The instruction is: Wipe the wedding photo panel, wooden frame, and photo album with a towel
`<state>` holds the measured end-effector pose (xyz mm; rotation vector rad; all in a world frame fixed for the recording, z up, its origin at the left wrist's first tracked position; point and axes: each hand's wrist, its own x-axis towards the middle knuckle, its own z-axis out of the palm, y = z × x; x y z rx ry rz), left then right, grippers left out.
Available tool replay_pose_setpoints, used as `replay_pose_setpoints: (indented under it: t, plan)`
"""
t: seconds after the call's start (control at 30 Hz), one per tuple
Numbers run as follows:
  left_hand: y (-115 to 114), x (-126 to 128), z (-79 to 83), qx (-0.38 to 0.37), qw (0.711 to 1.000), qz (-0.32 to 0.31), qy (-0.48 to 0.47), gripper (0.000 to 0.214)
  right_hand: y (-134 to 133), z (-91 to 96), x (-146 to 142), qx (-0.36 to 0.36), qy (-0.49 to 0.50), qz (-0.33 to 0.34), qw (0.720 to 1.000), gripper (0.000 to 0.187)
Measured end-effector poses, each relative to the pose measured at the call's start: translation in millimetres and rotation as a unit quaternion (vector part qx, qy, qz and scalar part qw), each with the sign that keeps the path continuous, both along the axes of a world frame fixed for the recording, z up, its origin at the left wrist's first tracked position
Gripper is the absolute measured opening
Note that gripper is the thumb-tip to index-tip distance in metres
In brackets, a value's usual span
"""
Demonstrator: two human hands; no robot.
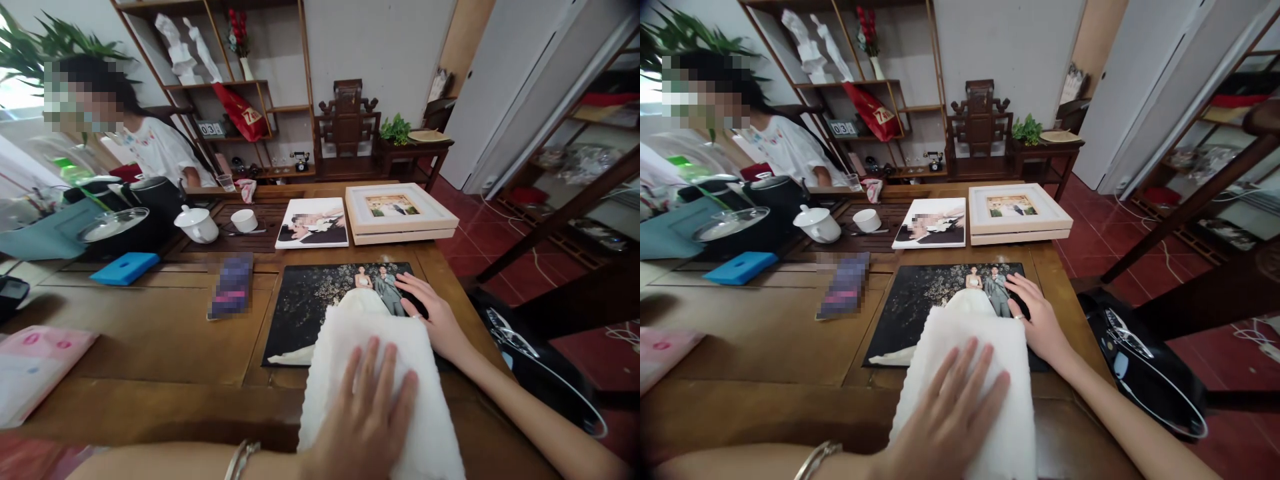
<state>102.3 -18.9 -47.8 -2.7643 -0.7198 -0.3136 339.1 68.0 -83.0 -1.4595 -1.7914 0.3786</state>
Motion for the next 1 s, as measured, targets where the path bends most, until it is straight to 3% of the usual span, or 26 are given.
replay_pose_setpoints:
  t: [0.1,0.17,0.3,0.4,0.53,0.63,0.73,0.8,0.87,1.0]
  plan:
    - [29.1,0.2,4.2,-0.134,0.99,0.039,0.014,0.1,0.0,0.2,-0.3,0.001,-0.005,0.008,1.0,0.034]
    - [60.1,0.7,9.8,-0.18,0.981,0.076,0.012,0.1,-0.2,0.4,-0.5,0.004,-0.008,0.005,1.0,0.034]
    - [118.0,-10.0,14.6,-0.197,0.972,0.126,-0.03,0.082,-0.9,1.2,-1.9,0.007,-0.008,0.003,1.0,0.033]
    - [140.9,-28.3,13.0,-0.166,0.972,0.151,-0.065,0.07,-1.5,1.3,-2.8,0.008,-0.001,0.002,1.0,0.031]
    - [132.9,-48.2,13.0,-0.161,0.973,0.156,-0.048,0.072,-1.9,0.7,-3.0,0.007,-0.001,0.0,1.0,0.032]
    - [100.1,-51.9,13.6,-0.175,0.973,0.147,-0.016,0.085,-1.7,0.3,-2.9,0.006,-0.005,-0.002,1.0,0.033]
    - [64.4,-50.5,14.5,-0.186,0.977,0.1,0.008,0.1,-1.2,-0.3,-3.0,0.006,-0.01,-0.003,1.0,0.033]
    - [54.4,-50.7,16.9,-0.196,0.978,0.068,0.015,0.103,-0.9,-0.7,-3.2,0.008,-0.013,-0.001,1.0,0.033]
    - [61.5,-53.2,20.8,-0.208,0.977,0.053,0.018,0.097,-0.8,-1.2,-3.1,0.011,-0.012,0.0,1.0,0.033]
    - [107.1,-63.9,25.9,-0.187,0.979,0.082,0.012,0.085,-0.9,-1.4,-2.5,0.013,-0.005,-0.002,1.0,0.033]
